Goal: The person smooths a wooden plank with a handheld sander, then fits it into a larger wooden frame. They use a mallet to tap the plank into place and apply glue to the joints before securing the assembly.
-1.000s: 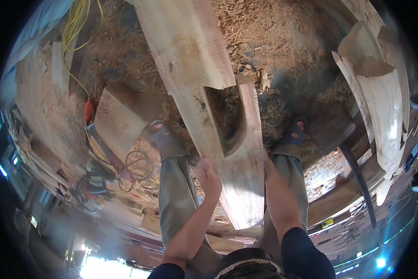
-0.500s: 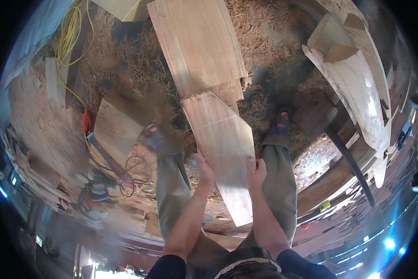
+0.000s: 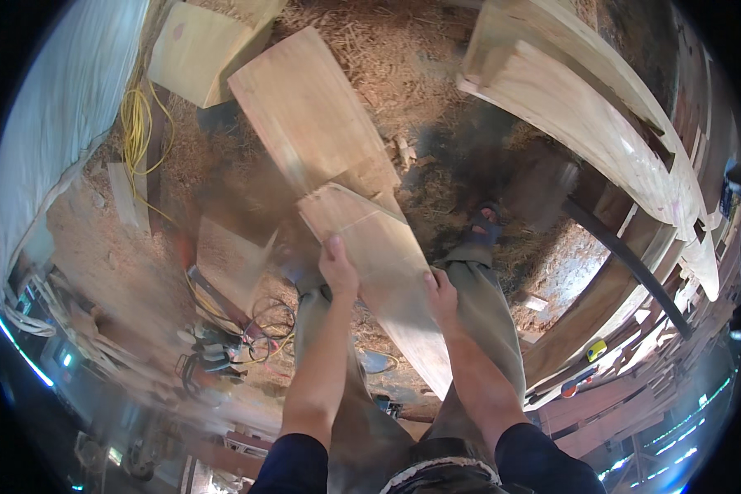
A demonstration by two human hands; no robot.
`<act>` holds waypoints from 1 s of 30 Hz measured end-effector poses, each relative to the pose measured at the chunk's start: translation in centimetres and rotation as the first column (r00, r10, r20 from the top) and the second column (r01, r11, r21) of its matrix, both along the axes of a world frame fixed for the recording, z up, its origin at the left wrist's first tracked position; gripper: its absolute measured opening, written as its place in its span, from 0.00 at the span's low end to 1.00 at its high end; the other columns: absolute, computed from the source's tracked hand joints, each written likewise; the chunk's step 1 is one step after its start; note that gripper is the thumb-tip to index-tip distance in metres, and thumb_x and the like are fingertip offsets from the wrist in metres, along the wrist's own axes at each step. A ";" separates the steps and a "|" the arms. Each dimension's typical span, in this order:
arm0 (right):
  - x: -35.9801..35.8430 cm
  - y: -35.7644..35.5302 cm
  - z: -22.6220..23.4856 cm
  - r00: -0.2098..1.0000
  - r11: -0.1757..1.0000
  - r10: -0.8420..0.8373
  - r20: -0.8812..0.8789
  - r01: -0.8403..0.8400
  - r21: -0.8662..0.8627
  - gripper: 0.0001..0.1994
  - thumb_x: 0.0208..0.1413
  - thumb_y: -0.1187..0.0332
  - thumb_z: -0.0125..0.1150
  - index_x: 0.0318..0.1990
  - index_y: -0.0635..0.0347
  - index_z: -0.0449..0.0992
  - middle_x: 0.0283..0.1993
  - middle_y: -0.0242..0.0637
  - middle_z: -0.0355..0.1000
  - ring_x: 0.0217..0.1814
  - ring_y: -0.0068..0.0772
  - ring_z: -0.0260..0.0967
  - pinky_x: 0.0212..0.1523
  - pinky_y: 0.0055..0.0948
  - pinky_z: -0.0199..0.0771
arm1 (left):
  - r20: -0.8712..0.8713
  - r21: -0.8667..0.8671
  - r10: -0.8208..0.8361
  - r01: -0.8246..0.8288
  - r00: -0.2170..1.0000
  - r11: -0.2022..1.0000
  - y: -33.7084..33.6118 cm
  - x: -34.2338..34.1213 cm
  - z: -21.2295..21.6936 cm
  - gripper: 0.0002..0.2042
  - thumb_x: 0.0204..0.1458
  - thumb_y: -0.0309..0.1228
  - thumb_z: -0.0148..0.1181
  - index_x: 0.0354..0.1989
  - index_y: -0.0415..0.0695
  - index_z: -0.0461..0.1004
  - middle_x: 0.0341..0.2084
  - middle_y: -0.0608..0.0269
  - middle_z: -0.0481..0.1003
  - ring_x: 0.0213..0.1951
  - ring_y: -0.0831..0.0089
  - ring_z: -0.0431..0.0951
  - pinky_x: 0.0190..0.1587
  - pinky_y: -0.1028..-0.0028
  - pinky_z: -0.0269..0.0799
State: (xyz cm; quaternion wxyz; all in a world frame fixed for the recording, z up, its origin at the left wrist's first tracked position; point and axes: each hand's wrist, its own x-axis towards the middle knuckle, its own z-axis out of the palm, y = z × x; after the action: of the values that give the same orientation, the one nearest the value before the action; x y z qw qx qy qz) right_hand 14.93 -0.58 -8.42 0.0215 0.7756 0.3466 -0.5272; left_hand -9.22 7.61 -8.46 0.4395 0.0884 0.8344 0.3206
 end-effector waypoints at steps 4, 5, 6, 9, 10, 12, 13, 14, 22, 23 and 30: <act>2.2 0.6 -3.1 0.839 0.864 -0.480 -0.255 0.401 -0.306 0.35 0.67 0.40 0.54 0.66 0.63 0.72 0.52 0.54 0.80 0.61 0.52 0.76 0.62 0.38 0.71 | -0.147 -0.018 -0.061 0.059 0.987 0.998 -0.7 0.1 -0.7 0.27 0.71 0.47 0.46 0.54 0.28 0.75 0.48 0.46 0.79 0.49 0.57 0.77 0.56 0.61 0.69; 2.6 1.6 -3.4 0.877 0.926 -0.369 -0.308 0.317 -0.204 0.33 0.68 0.42 0.55 0.66 0.62 0.72 0.54 0.53 0.80 0.61 0.51 0.75 0.62 0.37 0.70 | -0.107 -0.032 -0.033 0.030 0.994 0.999 -0.8 0.1 -0.6 0.27 0.72 0.46 0.45 0.54 0.28 0.75 0.49 0.47 0.79 0.51 0.56 0.77 0.58 0.62 0.69; 2.8 3.2 -3.6 0.919 0.958 -0.284 -0.272 0.260 -0.121 0.32 0.68 0.44 0.57 0.67 0.61 0.72 0.55 0.52 0.79 0.62 0.50 0.75 0.62 0.35 0.70 | -0.098 0.001 -0.035 0.036 0.995 0.999 -0.8 0.2 -0.7 0.27 0.72 0.47 0.45 0.54 0.28 0.75 0.49 0.47 0.79 0.52 0.57 0.77 0.59 0.62 0.69; 1.3 10.2 -3.5 0.992 0.972 -0.063 -0.112 0.086 0.220 0.31 0.64 0.52 0.66 0.71 0.53 0.69 0.66 0.48 0.72 0.69 0.48 0.69 0.67 0.38 0.68 | -0.126 0.023 -0.011 0.014 0.992 1.000 -0.6 0.3 -0.4 0.28 0.72 0.48 0.45 0.54 0.28 0.75 0.50 0.47 0.79 0.52 0.57 0.77 0.59 0.62 0.69; 0.7 12.8 -3.8 0.993 0.930 0.096 -0.062 -0.068 0.362 0.31 0.61 0.55 0.68 0.71 0.49 0.69 0.70 0.47 0.68 0.73 0.49 0.64 0.69 0.42 0.67 | -0.132 0.003 -0.006 0.007 0.991 1.000 -0.5 0.3 -0.3 0.29 0.72 0.49 0.45 0.54 0.29 0.75 0.50 0.47 0.79 0.52 0.58 0.77 0.58 0.62 0.69; -0.7 18.6 -5.9 0.865 0.624 0.495 0.075 -0.415 0.663 0.30 0.59 0.61 0.67 0.70 0.36 0.69 0.75 0.40 0.61 0.79 0.47 0.55 0.74 0.46 0.63 | -0.113 0.017 0.008 -0.006 0.994 1.000 -0.3 0.5 -0.1 0.29 0.72 0.50 0.45 0.55 0.29 0.74 0.51 0.48 0.78 0.52 0.59 0.77 0.57 0.63 0.71; -1.5 21.0 -7.1 0.700 0.412 0.699 0.147 -0.561 0.718 0.29 0.60 0.63 0.65 0.70 0.35 0.69 0.76 0.39 0.61 0.79 0.47 0.55 0.74 0.44 0.63 | -0.091 0.042 0.014 -0.011 0.996 0.999 -0.2 0.5 -0.1 0.30 0.72 0.51 0.45 0.56 0.29 0.74 0.51 0.48 0.78 0.51 0.60 0.77 0.57 0.63 0.71; -2.4 22.7 -8.0 0.541 0.151 0.799 0.263 -0.604 0.782 0.28 0.61 0.64 0.64 0.69 0.34 0.70 0.76 0.38 0.61 0.79 0.46 0.55 0.74 0.43 0.63 | -0.068 0.048 0.036 -0.032 0.997 0.998 -0.2 0.6 0.0 0.30 0.72 0.51 0.45 0.56 0.30 0.74 0.51 0.48 0.78 0.51 0.61 0.77 0.56 0.63 0.72; 0.1 24.7 -6.0 0.743 0.734 0.591 0.313 -0.657 0.172 0.33 0.64 0.60 0.59 0.75 0.56 0.59 0.82 0.42 0.49 0.86 0.44 0.37 0.79 0.51 0.47 | -0.002 0.079 0.054 -0.054 0.999 0.995 -0.5 0.5 0.5 0.29 0.72 0.51 0.46 0.55 0.30 0.72 0.51 0.51 0.76 0.51 0.66 0.76 0.55 0.66 0.72; 1.5 23.5 -4.9 0.689 0.716 0.584 0.430 -0.687 0.128 0.34 0.64 0.59 0.60 0.75 0.56 0.58 0.82 0.42 0.49 0.86 0.46 0.38 0.79 0.51 0.48 | -0.010 0.094 0.041 -0.040 0.999 0.995 -0.5 0.5 0.5 0.29 0.72 0.51 0.45 0.55 0.30 0.72 0.51 0.51 0.76 0.51 0.66 0.76 0.55 0.67 0.71; -0.7 20.7 -6.0 0.525 0.364 0.846 0.096 -0.699 0.615 0.25 0.61 0.55 0.67 0.65 0.38 0.72 0.81 0.43 0.49 0.85 0.53 0.37 0.77 0.60 0.48 | 0.114 0.140 0.186 -0.202 0.976 0.969 -0.8 0.6 0.3 0.26 0.73 0.48 0.42 0.53 0.32 0.71 0.51 0.52 0.75 0.52 0.67 0.75 0.56 0.67 0.71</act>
State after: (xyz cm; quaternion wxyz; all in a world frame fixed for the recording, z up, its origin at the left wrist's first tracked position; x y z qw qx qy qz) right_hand 14.18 20.12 -14.45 -0.0130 0.4138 0.8144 -0.4066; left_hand -8.62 6.76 -8.19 0.4393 0.0231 0.7894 0.4282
